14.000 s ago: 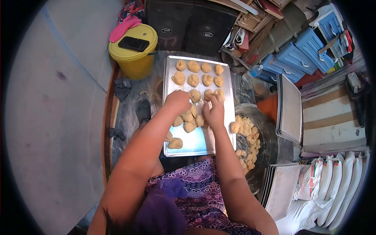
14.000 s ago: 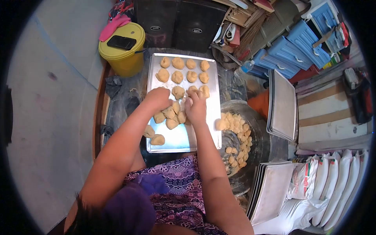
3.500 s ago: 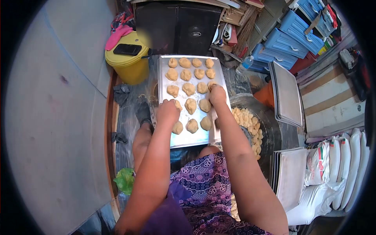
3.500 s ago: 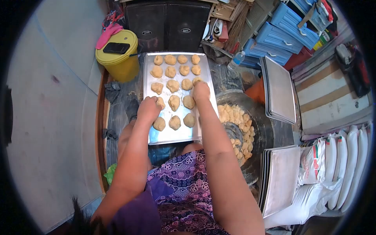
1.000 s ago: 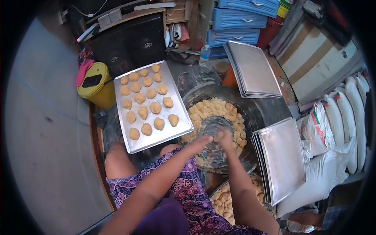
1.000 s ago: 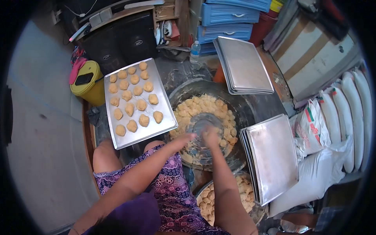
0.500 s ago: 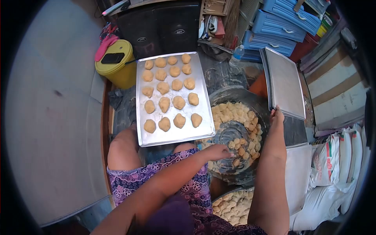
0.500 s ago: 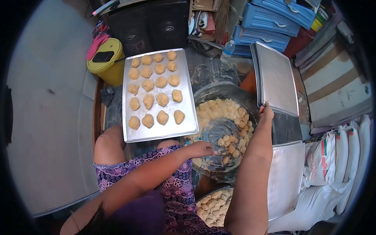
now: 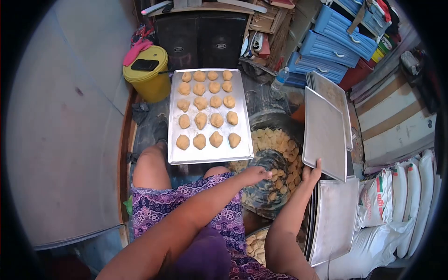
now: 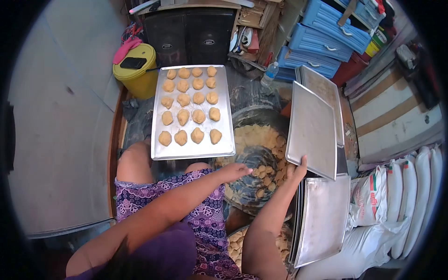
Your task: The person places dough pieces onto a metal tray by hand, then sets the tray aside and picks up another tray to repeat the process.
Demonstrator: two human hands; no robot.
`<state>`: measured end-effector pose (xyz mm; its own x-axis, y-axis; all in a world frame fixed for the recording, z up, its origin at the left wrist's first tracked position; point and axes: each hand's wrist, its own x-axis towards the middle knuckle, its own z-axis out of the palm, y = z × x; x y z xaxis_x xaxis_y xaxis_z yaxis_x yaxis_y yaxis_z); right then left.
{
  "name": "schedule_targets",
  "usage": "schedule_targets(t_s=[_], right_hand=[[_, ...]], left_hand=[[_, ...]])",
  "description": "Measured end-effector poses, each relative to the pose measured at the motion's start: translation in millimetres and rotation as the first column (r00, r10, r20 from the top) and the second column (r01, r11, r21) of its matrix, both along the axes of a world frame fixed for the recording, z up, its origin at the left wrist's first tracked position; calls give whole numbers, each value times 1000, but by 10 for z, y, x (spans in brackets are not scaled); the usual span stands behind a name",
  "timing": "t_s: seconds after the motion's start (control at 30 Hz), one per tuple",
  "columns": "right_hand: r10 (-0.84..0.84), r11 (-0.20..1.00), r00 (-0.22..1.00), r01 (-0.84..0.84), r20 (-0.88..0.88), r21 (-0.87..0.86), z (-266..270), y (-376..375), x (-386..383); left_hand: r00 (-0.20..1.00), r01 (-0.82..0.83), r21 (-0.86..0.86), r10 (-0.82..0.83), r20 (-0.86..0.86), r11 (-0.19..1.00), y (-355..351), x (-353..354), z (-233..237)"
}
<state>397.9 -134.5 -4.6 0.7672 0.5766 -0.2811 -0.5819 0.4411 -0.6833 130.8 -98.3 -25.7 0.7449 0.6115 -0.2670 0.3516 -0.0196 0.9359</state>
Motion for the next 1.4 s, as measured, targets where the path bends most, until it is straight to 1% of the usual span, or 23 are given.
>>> schedule_targets(t_s=[0.1, 0.17, 0.23, 0.27, 0.33, 0.4, 0.43, 0.47, 0.53, 0.63, 0.67, 0.73, 0.77, 0.8, 0.83, 0.87, 0.9, 0.93, 0.97, 1.0, 1.1, 1.37, 1.4], right_hand=[[32, 982, 982, -65, 188, 175, 113, 119, 23], [46, 989, 978, -74, 204, 130, 248, 72, -64], [71, 993, 972, -91, 224, 78, 664, -26, -524], [62, 995, 959, -81, 275, 56, 628, -90, -681], [107, 994, 970, -96, 219, -57, 1012, -249, -1452], [185, 983, 958, -179, 219, -47, 1016, -334, -1987], [237, 972, 949, -231, 207, -50, 1086, -364, -2273], [318, 945, 921, -327, 225, 4, 724, -334, -2333], [498, 792, 798, -578, 340, 198, 617, -310, -2510], [403, 632, 914, -246, -41, 735, 601, -32, -2174], [413, 630, 910, -255, -39, 733, 623, 28, -1999], [407, 857, 913, -373, -24, 355, 644, 145, -1785], [417, 857, 909, -385, -22, 343, 623, 250, -1785], [464, 875, 872, -479, 158, 69, 564, 370, -1799], [539, 842, 782, -492, 311, -222, 465, 452, -1792], [548, 836, 778, -492, 308, -242, 256, 543, -1733], [684, 721, 557, -421, 471, -550, -30, 676, -1641], [810, 578, 278, -232, 516, -783, -223, 775, -1596], [820, 571, 122, -116, 559, -813, -278, 749, -1687], [827, 562, 117, -113, 550, -820, -311, 741, -1732], [728, 682, 199, -107, 656, -724, -311, 666, -1788], [763, 646, 94, -64, 640, -761, -169, 527, -1881], [840, 543, 52, -34, 541, -839, -44, 527, -1905]], left_hand=[[996, -19, -2, 19, 83, 1000, 29, -17, 19], [989, -43, -26, 46, 142, 999, 27, -71, 34], [932, -183, -172, 226, 282, 968, 115, -173, 178], [928, -194, -165, 235, 289, 967, 169, -226, 317], [738, -256, -554, 530, 417, 792, 281, -369, 822], [654, -215, -677, 618, 436, 704, 280, -669, 1532], [571, -315, -604, 654, 496, 732, 406, -701, 1486], [486, -415, -528, 671, 560, 741, 545, -733, 1396], [402, -624, -374, 692, 599, 686, 769, -1073, 1344], [368, -653, -328, 665, 650, 682, 1047, -1637, 1218], [362, -683, -301, 667, 652, 665, 1107, -1810, 1179], [373, -712, -284, 688, 622, 643, 1267, -2120, 1018], [394, -731, -262, 703, 592, 630, 1353, -2246, 906], [383, -734, -278, 716, 583, 619, 1429, -2366, 778], [463, -814, -152, 784, 412, 561, 1492, -2464, 635], [505, -855, -6, 834, 221, 519, 1527, -2531, 482], [502, -856, -20, 838, 214, 517, 1548, -2570, 338], [526, -842, 210, 842, 118, 497, 1584, -2606, 211], [528, -771, 428, 849, 16, 472, 1578, -2635, 180], [526, -774, 419, 851, 9, 474, 1582, -2635, 145], [383, -765, 573, 923, 40, 293, 1630, -2519, 20], [382, -831, 438, 924, 2, 343, 1603, -2564, 184], [385, -825, 443, 923, -13, 350, 1588, -2553, 205]])
